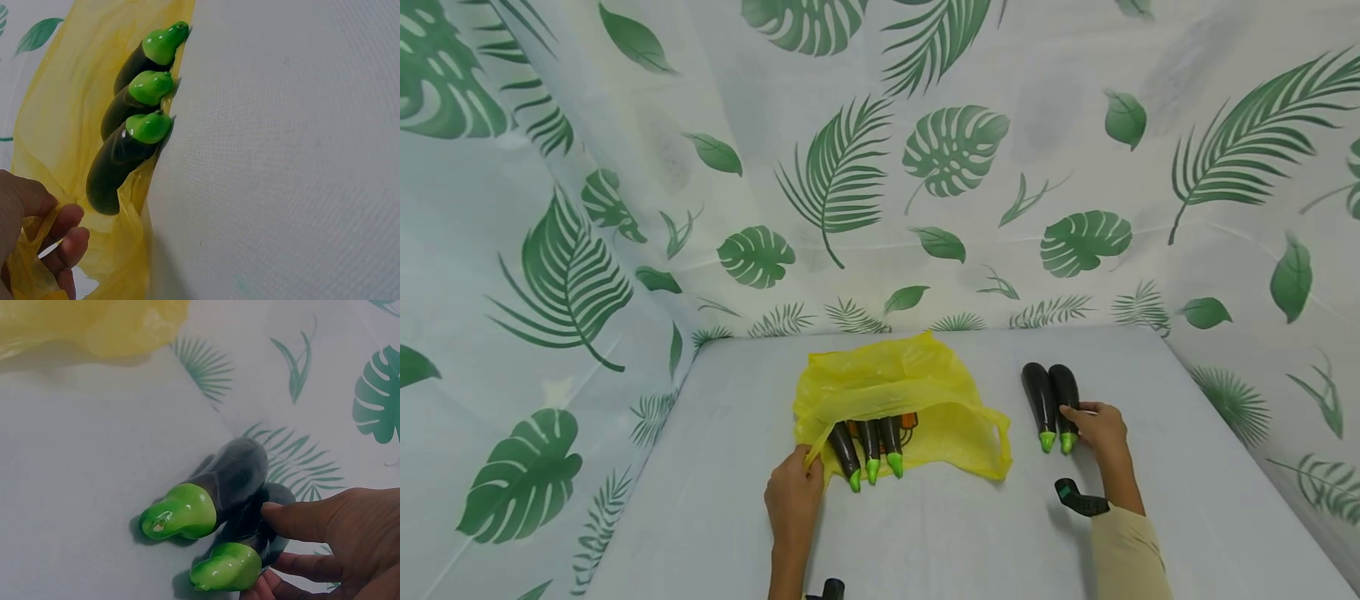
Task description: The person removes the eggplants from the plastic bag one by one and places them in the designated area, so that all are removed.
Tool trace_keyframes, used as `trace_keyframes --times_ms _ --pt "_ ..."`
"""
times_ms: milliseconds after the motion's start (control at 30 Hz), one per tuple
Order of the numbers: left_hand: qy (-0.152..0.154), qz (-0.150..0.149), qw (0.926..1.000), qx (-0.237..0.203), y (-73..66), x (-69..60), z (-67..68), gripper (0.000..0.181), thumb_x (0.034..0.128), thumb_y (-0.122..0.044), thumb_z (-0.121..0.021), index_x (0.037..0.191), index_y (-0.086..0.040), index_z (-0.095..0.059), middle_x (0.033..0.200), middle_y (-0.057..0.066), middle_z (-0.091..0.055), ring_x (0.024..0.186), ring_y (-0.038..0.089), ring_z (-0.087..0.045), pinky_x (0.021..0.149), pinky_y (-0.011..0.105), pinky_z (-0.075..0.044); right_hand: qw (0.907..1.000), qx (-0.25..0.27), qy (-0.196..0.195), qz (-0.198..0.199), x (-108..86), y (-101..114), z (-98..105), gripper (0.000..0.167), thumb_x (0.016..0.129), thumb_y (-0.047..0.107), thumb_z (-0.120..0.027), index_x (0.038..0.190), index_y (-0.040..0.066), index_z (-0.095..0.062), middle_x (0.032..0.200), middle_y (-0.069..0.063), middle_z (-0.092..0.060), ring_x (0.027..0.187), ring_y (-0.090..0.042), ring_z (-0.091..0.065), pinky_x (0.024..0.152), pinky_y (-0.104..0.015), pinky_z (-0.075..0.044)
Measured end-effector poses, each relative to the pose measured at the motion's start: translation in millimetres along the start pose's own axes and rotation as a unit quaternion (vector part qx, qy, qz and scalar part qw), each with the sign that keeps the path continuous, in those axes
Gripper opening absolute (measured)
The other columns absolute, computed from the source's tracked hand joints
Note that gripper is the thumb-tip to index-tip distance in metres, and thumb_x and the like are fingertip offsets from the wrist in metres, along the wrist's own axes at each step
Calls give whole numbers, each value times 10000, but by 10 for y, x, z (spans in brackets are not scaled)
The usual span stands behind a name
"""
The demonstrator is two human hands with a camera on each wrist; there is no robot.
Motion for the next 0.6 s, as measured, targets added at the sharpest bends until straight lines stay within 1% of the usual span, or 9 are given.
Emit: trace_keyframes --times_ms 100,267,333,600 --pt "-5 31 10000 -10 10 -5 5 67 857 -121 -662 880 -69 -697 702 38 -673 558 135 -526 506 304 -413 10000 -40 43 15 12 2 -11 673 947 326 -560 1403 -127 -364 1390 -370 -393 1195 -450 -484 837 -389 -533" --pt "24 86 10000 -14 24 1 -14 84 863 -130 -663 897 -64 -702 717 39 -682 570 134 -537 523 308 -431 10000 -41 39 27 29 5 -21 687 953 352 -557 1412 -119 -357 1392 -370 -394 1203 -454 -479 916 -464 -496" --pt "33 110 9999 -10 31 -3 -22 86 863 -133 -663 901 -67 -703 721 38 -684 573 137 -543 527 313 -437 10000 -54 14 29 35 -8 -27 692 954 364 -556 1410 -119 -360 1396 -372 -391 1201 -457 -480 923 -478 -486" --pt "44 144 9999 10 42 2 -28 82 862 -127 -660 895 -68 -704 707 27 -673 565 124 -516 523 303 -424 9997 -158 -126 147 17 -35 -29 701 943 391 -565 1387 -124 -396 1376 -372 -424 1138 -442 -528 792 -388 -508"
Point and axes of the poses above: each hand's wrist, its own x-axis towards the middle knuckle, its own z-axis out of the back of the hand, y = z × x, the point moved 7 cm from there along x, towards the middle knuckle
